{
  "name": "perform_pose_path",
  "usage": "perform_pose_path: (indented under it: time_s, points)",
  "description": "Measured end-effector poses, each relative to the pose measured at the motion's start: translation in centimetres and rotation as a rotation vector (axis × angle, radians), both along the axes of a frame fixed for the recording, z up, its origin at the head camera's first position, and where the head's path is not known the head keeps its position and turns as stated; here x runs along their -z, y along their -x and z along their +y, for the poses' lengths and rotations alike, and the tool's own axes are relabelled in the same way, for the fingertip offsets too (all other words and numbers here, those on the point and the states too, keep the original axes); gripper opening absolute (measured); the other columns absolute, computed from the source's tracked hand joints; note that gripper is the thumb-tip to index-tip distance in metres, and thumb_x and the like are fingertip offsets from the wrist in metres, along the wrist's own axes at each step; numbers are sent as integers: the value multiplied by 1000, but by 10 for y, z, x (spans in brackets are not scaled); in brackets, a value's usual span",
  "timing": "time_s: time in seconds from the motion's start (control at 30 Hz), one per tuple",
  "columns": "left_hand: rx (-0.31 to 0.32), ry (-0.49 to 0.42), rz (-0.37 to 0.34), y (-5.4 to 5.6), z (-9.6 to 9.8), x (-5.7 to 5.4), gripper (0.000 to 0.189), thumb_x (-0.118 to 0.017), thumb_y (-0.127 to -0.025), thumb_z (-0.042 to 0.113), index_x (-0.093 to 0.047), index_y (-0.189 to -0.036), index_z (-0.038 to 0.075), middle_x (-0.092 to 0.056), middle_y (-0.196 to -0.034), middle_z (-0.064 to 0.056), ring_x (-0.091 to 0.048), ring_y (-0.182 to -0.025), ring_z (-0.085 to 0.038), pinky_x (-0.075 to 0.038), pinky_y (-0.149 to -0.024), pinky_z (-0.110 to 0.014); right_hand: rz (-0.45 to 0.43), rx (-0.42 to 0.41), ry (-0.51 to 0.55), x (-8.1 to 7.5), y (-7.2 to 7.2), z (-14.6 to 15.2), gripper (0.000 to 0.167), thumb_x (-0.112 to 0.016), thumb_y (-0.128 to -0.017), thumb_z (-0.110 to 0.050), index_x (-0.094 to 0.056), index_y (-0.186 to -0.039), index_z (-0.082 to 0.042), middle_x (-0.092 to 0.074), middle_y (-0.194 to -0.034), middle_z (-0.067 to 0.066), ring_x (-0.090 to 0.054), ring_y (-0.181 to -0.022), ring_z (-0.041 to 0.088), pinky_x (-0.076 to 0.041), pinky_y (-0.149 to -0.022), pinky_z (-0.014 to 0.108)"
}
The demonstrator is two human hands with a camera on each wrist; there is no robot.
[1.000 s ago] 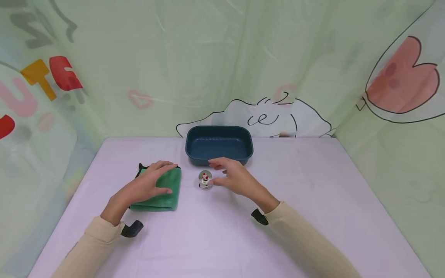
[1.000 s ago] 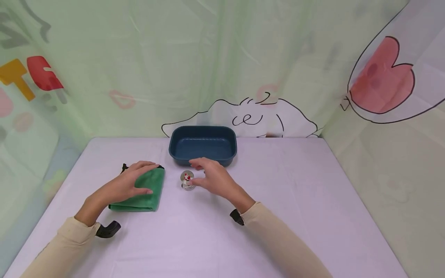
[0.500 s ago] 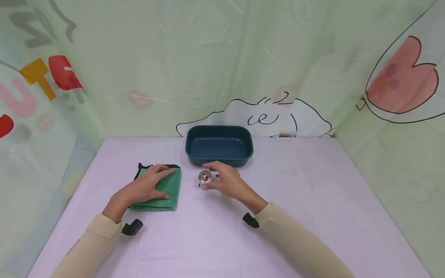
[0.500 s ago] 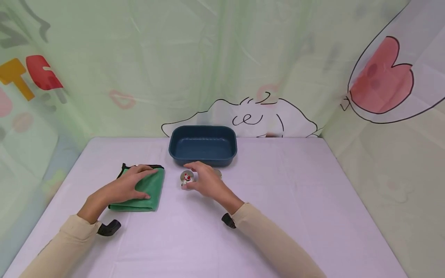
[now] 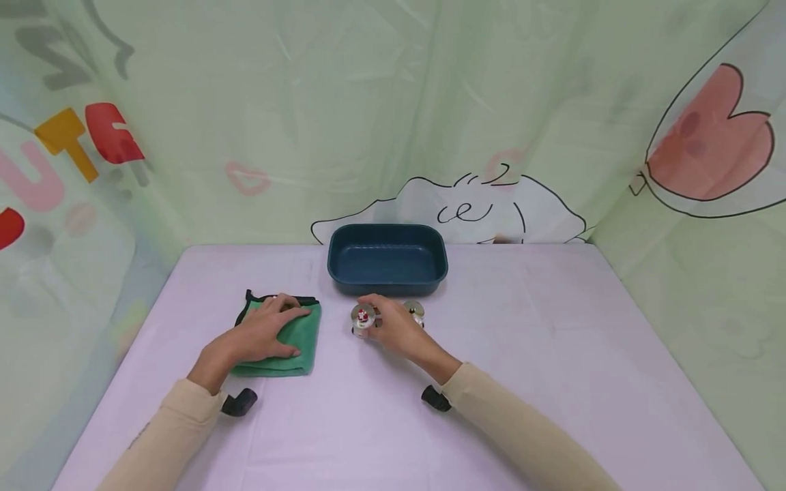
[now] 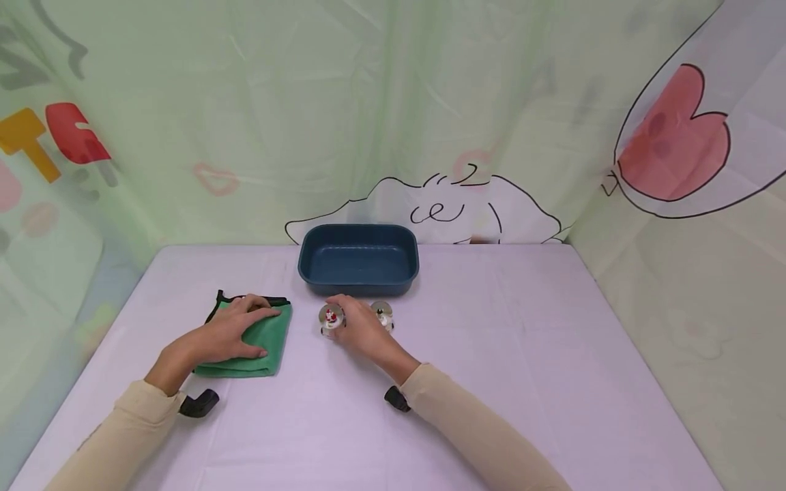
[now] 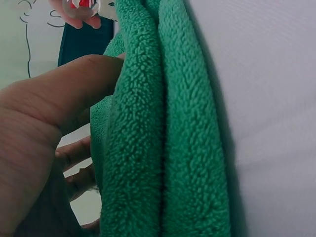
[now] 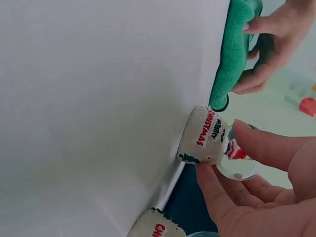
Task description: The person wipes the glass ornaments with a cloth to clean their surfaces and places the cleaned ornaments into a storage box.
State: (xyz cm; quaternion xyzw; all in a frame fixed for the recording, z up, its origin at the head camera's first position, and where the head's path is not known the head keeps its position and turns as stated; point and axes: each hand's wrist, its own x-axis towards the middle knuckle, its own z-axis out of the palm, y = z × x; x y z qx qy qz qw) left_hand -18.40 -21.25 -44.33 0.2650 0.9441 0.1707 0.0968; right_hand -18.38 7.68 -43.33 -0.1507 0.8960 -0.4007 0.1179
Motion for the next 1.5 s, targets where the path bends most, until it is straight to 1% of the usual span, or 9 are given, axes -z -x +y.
perform_pose_path:
  time_s: [0.23,0.37,0.63,0.77,0.9,1.0,1.1,1.27,1.5]
  points:
    - [-5,5,4,-2,-1,5,66,-82,-86,34,-56,-144,16,-46,-141,-11,-43,-128,-35,-38,-102,-68,77,18,-3,6,0,-5,55,-77,-85,7,-59,-136,-3,-64,-135,15,-61,-123,29,-49,-106,45]
    - [12,-10,38,-7,-2,10,61,-80,-88,30,-58,-143,14,-48,-138,-10,-46,-125,-34,-43,-98,-64,69,21,-7,8,-1,-6,53,-76,-85,8,-59,-135,-2,-64,-133,16,-61,-123,28,-49,-106,44]
    - [62,-51,115,-10,1,8,34,-77,-89,9,-71,-122,14,-60,-122,-5,-58,-114,-29,-51,-89,-52,107,-28,-2,10,-5,-5,45,-83,-82,-2,-64,-122,-6,-69,-111,8,-62,-95,18,-54,-86,36]
    - [72,-64,116,-7,-1,4,29,-76,-88,4,-73,-115,15,-62,-116,-1,-60,-108,-25,-53,-87,-45,120,-71,-2,6,-7,-6,44,-84,-81,-6,-66,-121,-7,-70,-108,4,-62,-94,16,-52,-84,34]
    - [38,-140,71,-5,-6,-1,28,-73,-90,3,-72,-115,15,-62,-115,2,-60,-105,-19,-53,-89,-42,88,-82,5,-1,-8,-1,45,-85,-82,-12,-64,-122,-10,-70,-112,3,-64,-102,18,-55,-90,36]
    - [7,-228,46,-3,-9,-6,29,-72,-91,1,-71,-116,16,-61,-114,4,-59,-104,-17,-52,-90,-40,60,-91,63,-8,-7,5,45,-85,-83,-15,-63,-122,-13,-69,-117,3,-65,-110,21,-56,-94,39]
    - [-3,-323,44,-3,-11,-14,29,-72,-92,0,-71,-115,17,-61,-115,3,-58,-104,-17,-52,-89,-37,57,-109,137,-15,-7,11,42,-84,-84,-14,-62,-120,-17,-68,-118,1,-65,-113,24,-56,-95,43]
    - [1,-475,74,-3,-9,-25,33,-71,-92,-2,-70,-116,21,-61,-116,4,-57,-105,-15,-50,-90,-32,66,-128,204,-27,-6,19,37,-82,-85,-15,-65,-116,-23,-67,-114,-6,-65,-110,20,-58,-92,39]
    - [-19,-657,72,-6,4,-38,32,-71,-95,2,-69,-124,17,-60,-127,0,-55,-118,-15,-53,-91,-46,119,-140,253,-44,-7,27,43,-82,-86,-15,-66,-125,-23,-67,-116,-4,-63,-108,19,-57,-92,39]
